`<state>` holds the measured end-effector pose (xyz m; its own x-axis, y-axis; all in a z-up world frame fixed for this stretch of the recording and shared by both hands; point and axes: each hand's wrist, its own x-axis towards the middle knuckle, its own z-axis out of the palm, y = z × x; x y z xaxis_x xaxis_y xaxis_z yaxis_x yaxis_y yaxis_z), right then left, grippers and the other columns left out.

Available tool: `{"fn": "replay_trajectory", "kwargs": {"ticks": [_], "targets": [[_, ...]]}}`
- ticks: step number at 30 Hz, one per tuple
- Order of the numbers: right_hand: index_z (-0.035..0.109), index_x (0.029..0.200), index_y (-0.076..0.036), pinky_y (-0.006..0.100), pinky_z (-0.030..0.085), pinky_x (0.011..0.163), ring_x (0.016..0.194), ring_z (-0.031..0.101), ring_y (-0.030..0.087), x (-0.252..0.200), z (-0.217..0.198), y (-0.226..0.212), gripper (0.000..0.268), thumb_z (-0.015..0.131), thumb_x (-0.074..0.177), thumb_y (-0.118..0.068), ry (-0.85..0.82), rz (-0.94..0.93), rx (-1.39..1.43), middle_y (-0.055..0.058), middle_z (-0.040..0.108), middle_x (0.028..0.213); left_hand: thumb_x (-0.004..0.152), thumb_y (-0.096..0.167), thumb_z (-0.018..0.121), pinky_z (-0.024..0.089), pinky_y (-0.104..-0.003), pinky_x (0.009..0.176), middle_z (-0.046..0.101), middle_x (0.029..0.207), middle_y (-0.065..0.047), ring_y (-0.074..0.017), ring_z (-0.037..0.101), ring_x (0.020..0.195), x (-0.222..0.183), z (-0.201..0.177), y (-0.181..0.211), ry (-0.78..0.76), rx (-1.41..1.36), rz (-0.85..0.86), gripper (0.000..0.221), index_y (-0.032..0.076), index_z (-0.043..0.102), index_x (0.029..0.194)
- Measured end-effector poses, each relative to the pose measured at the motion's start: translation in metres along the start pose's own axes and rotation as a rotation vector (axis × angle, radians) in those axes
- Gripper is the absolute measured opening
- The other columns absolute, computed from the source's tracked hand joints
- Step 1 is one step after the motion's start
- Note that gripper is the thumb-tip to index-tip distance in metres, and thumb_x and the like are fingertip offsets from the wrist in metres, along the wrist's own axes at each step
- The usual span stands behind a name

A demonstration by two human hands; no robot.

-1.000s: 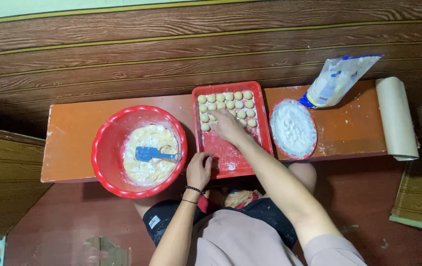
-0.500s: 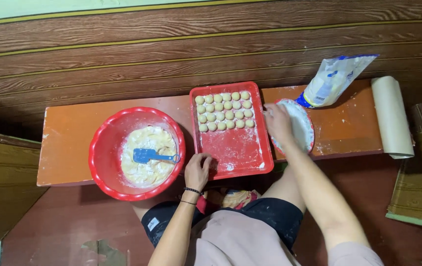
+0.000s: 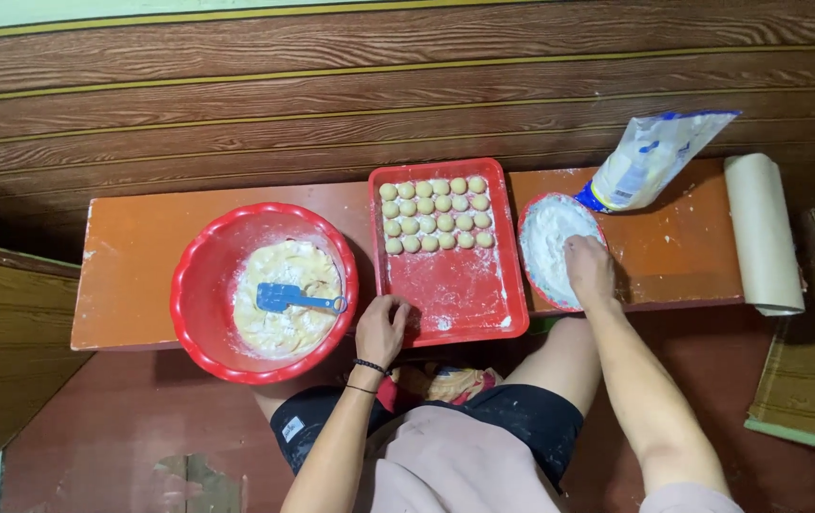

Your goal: The person is taking pieces of dough from a red bowl, rolling them into small uniform balls using their hands, and placing them onto a red tray.

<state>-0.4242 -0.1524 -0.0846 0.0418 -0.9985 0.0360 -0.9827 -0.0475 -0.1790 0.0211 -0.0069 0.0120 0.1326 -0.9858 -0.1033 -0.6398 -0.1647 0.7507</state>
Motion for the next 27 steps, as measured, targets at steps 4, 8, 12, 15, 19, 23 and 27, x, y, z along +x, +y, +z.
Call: {"fn": "replay_trajectory", "kwargs": {"ticks": [4,8,12,15,19,23,27], "targets": [[0.072,0.107,-0.020,0.041,0.058,0.088,0.101,0.070,0.031,0.010,-0.052,-0.063,0.021,0.056,0.102,-0.033,-0.042,0.111,0.110,0.009,0.067,0.097,0.099,0.032,0.063,0.056,-0.042,0.091,0.070,0.097,-0.007,-0.0290,0.069,0.103,-0.001,-0.001,0.002,0.004,0.000,-0.003,0.015,0.018,0.070,0.100],[0.074,0.107,-0.010,0.048,0.053,0.092,0.105,0.066,0.041,0.034,-0.089,-0.182,0.017,0.073,0.093,-0.020,0.014,-0.106,0.554,0.018,0.070,0.099,0.099,0.033,0.063,0.056,-0.040,0.092,0.069,0.097,-0.005,-0.0269,0.069,0.104,0.001,-0.004,0.004,0.001,-0.015,-0.011,0.015,0.019,0.070,0.099],[0.076,0.107,-0.028,0.038,0.054,0.096,0.108,0.068,0.024,0.095,-0.058,-0.260,0.021,0.075,0.088,-0.035,0.036,-0.163,0.506,0.002,0.073,0.102,0.098,0.034,0.063,0.056,-0.040,0.093,0.070,0.098,-0.005,-0.0264,0.069,0.105,-0.001,-0.003,0.001,-0.001,0.004,-0.015,0.015,0.020,0.069,0.101],[0.077,0.105,-0.024,0.038,0.053,0.096,0.106,0.070,0.026,0.130,-0.046,-0.302,0.016,0.072,0.090,-0.023,0.040,-0.360,0.626,0.004,0.075,0.099,0.099,0.032,0.062,0.056,-0.038,0.093,0.070,0.099,-0.004,-0.0254,0.069,0.106,0.000,-0.004,0.001,-0.003,-0.020,-0.026,0.014,0.021,0.070,0.100],[0.077,0.101,-0.019,0.045,0.056,0.091,0.101,0.070,0.034,0.155,-0.022,-0.327,0.013,0.069,0.091,-0.019,-0.001,-0.347,0.485,0.011,0.072,0.093,0.097,0.028,0.065,0.057,-0.038,0.090,0.068,0.093,-0.005,-0.0265,0.070,0.101,0.000,-0.001,-0.005,0.051,-0.056,0.027,0.010,0.020,0.069,0.097],[0.075,0.104,-0.020,0.042,0.057,0.090,0.101,0.070,0.031,0.154,-0.037,-0.343,0.016,0.070,0.090,-0.018,-0.031,-0.369,0.423,0.008,0.070,0.094,0.096,0.027,0.065,0.057,-0.038,0.089,0.068,0.092,-0.005,-0.0261,0.069,0.100,0.000,-0.002,-0.005,0.055,-0.095,0.028,0.008,0.020,0.069,0.096],[0.074,0.100,-0.016,0.046,0.057,0.087,0.100,0.070,0.035,0.148,-0.045,-0.344,0.012,0.070,0.090,-0.022,-0.042,-0.335,0.453,0.013,0.071,0.092,0.098,0.026,0.064,0.057,-0.037,0.089,0.068,0.092,-0.002,-0.0245,0.070,0.100,0.000,-0.002,-0.006,0.038,-0.126,0.023,0.008,0.021,0.070,0.097]]}}
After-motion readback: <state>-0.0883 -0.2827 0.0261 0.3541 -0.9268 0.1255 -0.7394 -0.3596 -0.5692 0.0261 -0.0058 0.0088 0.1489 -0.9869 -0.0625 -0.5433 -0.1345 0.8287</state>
